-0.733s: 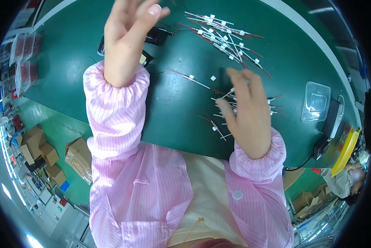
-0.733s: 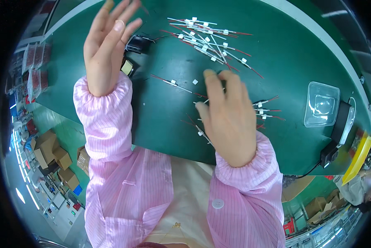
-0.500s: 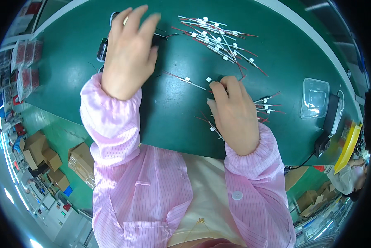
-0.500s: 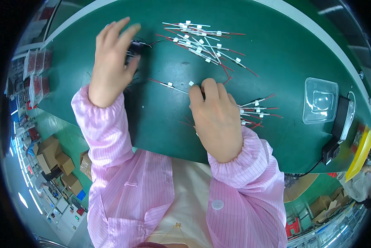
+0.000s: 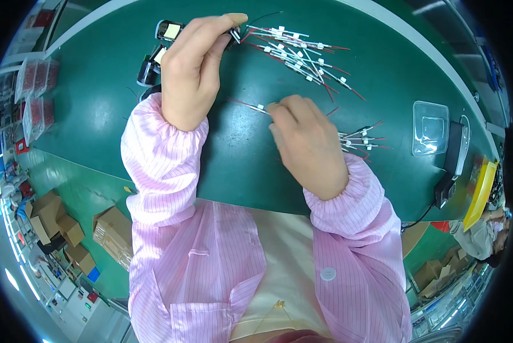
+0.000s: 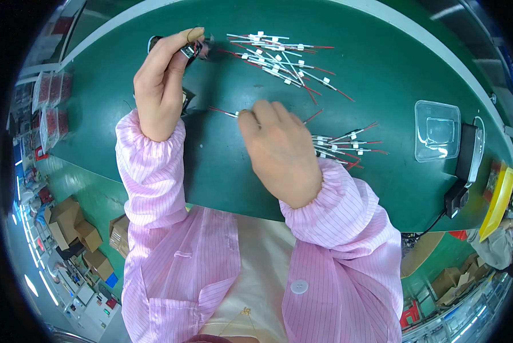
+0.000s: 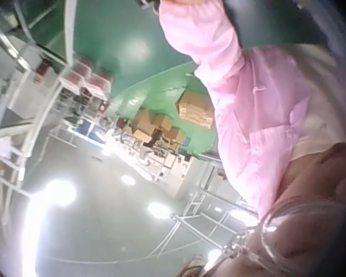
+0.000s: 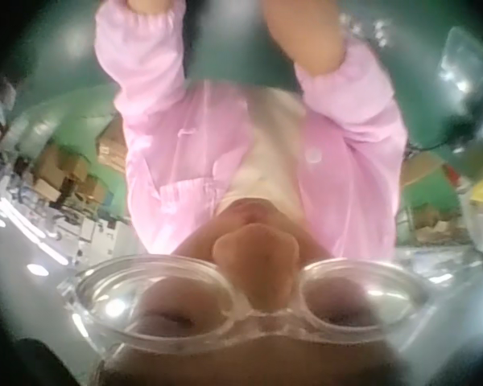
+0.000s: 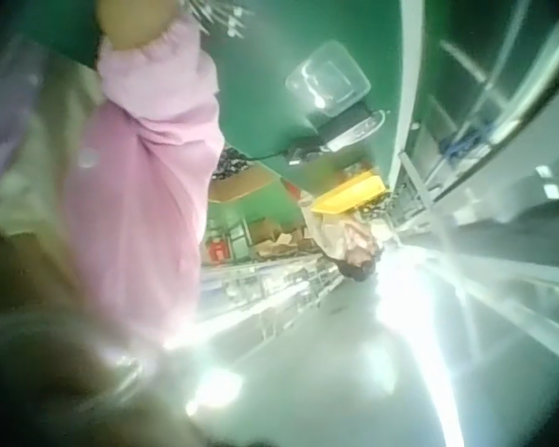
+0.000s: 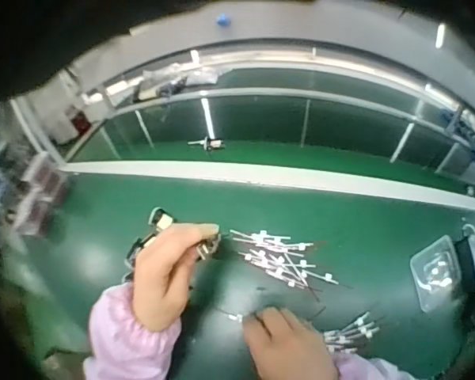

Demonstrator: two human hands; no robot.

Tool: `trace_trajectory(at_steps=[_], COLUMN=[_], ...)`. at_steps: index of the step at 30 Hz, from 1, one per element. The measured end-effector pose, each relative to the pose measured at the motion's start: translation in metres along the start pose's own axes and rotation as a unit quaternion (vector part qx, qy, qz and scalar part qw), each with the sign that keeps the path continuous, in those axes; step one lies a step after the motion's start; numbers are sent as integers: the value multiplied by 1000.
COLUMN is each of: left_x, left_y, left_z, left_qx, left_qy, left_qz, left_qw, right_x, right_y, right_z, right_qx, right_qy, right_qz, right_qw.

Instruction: The person inserts white plastic connectors into small black cylindrical electronic components on a green workbench. They handle the items one at a time, picking up a component and a connector, aligning them, and pushing the connector into the component's port.

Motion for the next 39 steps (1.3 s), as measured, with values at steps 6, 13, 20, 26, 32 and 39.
trace_trajectory(at_steps=[6,13,20,26,32,39], left_x=[-10,1,-10,-4,-2,1], left_y=[4,32,22,43,47,53], left_z=[-18,0,-26,-15,-11,-1], left_qx=[-32,40,-261,-249,-189,-209], left_qy=[163,13,301,303,189,118], left_qz=[7,107,107,203,170,165], left_qw=[986,993,911,897,948,957], right_x=[6,5,12,7,3,3], right_y=[-24,-24,-5,-1,-9,-10], right_z=[-19,-16,-6,4,21,18], right_qx=[-66,-106,-110,-28,-58,-81], right_qy=[93,109,99,2,-78,-39], right_qz=[-36,-60,-12,-9,-42,-2], right_qw=[993,987,989,1000,994,996])
Point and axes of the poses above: each hand's wrist, its own x-axis towards the middle knuckle, its own y-axis out of the back of the hand, z = x × y, the point moved 8 cm from there along x, towards the middle knuckle, and after that the axes turned 15 degrees about z, right-handed, at the moved point
